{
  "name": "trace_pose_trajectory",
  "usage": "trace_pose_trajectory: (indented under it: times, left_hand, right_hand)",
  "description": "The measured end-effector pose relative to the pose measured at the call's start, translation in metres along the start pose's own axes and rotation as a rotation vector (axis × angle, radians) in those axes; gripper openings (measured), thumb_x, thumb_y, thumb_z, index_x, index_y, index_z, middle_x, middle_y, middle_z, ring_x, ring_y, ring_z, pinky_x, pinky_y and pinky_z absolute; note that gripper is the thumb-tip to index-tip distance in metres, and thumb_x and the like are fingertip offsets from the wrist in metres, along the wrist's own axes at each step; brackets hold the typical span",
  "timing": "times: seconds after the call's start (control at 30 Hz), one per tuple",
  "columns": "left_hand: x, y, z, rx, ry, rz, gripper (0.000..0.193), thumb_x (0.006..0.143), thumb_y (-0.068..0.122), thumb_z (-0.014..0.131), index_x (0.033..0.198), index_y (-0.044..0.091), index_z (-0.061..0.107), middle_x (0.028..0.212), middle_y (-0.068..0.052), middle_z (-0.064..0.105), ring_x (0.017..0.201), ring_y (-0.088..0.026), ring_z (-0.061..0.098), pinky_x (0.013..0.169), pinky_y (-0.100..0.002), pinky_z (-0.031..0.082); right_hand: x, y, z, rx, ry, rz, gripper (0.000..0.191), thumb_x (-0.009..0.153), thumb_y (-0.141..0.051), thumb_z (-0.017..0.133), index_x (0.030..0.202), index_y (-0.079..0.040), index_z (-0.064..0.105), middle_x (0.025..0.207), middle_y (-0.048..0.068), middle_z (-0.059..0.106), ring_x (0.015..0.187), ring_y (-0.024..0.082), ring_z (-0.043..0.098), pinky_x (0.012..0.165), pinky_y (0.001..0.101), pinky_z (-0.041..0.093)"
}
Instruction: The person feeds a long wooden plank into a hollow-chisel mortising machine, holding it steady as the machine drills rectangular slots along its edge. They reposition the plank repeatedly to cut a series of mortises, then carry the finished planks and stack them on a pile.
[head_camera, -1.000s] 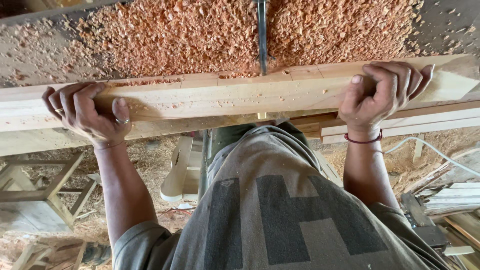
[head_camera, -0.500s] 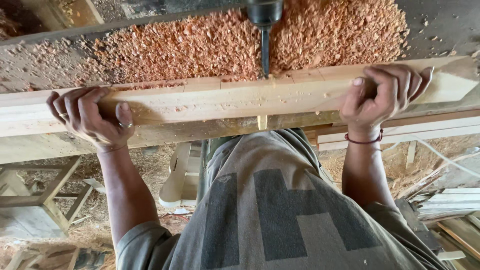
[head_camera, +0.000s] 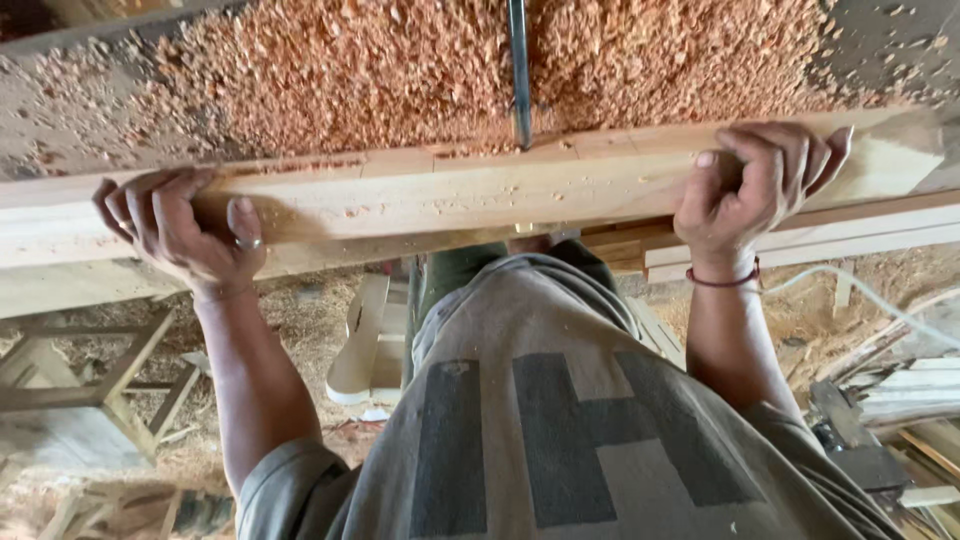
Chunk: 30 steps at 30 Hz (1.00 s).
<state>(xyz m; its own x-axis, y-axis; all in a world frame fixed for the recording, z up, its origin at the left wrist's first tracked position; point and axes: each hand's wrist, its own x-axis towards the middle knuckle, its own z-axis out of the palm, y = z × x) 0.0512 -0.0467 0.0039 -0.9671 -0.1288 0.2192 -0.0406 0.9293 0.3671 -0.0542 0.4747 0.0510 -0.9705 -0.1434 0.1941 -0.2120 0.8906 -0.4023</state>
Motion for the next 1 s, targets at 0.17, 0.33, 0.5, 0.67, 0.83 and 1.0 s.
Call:
trace_pose_trajectory:
  times: [0.17,0.33,0.5,0.67,0.83,1.0]
  left_hand:
    - [-0.006,-0.009,0.006,-0.004,0.002,0.017,0.054,0.111,0.062,0.051,0.097,0.012,0.067,0.1,-0.008,0.069,0.1,-0.028,0.063,0.109,-0.054,0.039]
    - [-0.007,-0.015,0.009,0.019,-0.005,0.005,0.055,0.112,0.062,0.049,0.097,0.013,0.067,0.099,-0.008,0.069,0.101,-0.028,0.063,0.11,-0.055,0.039]
    - [-0.007,-0.015,0.008,0.042,-0.026,-0.002,0.052,0.108,0.059,0.045,0.098,0.013,0.067,0.101,-0.009,0.07,0.102,-0.028,0.063,0.112,-0.054,0.038]
    - [-0.003,-0.016,0.007,0.004,-0.003,0.035,0.052,0.111,0.058,0.052,0.094,0.011,0.065,0.098,-0.01,0.07,0.098,-0.03,0.062,0.107,-0.053,0.04]
    - [0.001,-0.015,0.007,0.005,-0.02,0.041,0.049,0.109,0.055,0.05,0.097,0.01,0.066,0.1,-0.011,0.068,0.1,-0.032,0.06,0.108,-0.052,0.039]
    - [0.005,-0.015,0.006,0.009,-0.019,0.03,0.05,0.108,0.056,0.049,0.098,0.01,0.067,0.098,-0.011,0.066,0.099,-0.032,0.059,0.108,-0.053,0.039]
  right_hand:
    - [-0.009,0.004,0.01,-0.006,0.026,-0.01,0.022,0.106,-0.029,0.062,0.099,-0.01,0.068,0.102,0.007,0.071,0.107,0.027,0.066,0.126,0.0554,0.019]
    - [-0.005,0.005,0.015,-0.017,0.023,-0.02,0.025,0.108,-0.033,0.061,0.099,-0.01,0.067,0.102,0.007,0.071,0.108,0.027,0.067,0.125,0.0563,0.02]
    - [-0.004,0.001,0.015,-0.015,0.042,-0.028,0.026,0.106,-0.033,0.062,0.096,-0.01,0.067,0.101,0.006,0.072,0.106,0.027,0.067,0.124,0.0559,0.021]
    - [-0.003,0.001,0.015,-0.001,-0.008,0.0,0.025,0.108,-0.031,0.062,0.098,-0.008,0.066,0.104,0.007,0.071,0.108,0.029,0.067,0.127,0.0574,0.019]
    - [0.0,0.0,0.016,-0.029,-0.005,-0.017,0.023,0.106,-0.03,0.063,0.098,-0.009,0.066,0.104,0.007,0.072,0.109,0.03,0.066,0.126,0.0565,0.021]
    - [0.005,0.003,0.018,-0.023,-0.007,-0.002,0.023,0.106,-0.03,0.06,0.097,-0.01,0.066,0.103,0.006,0.072,0.108,0.029,0.067,0.126,0.0573,0.02]
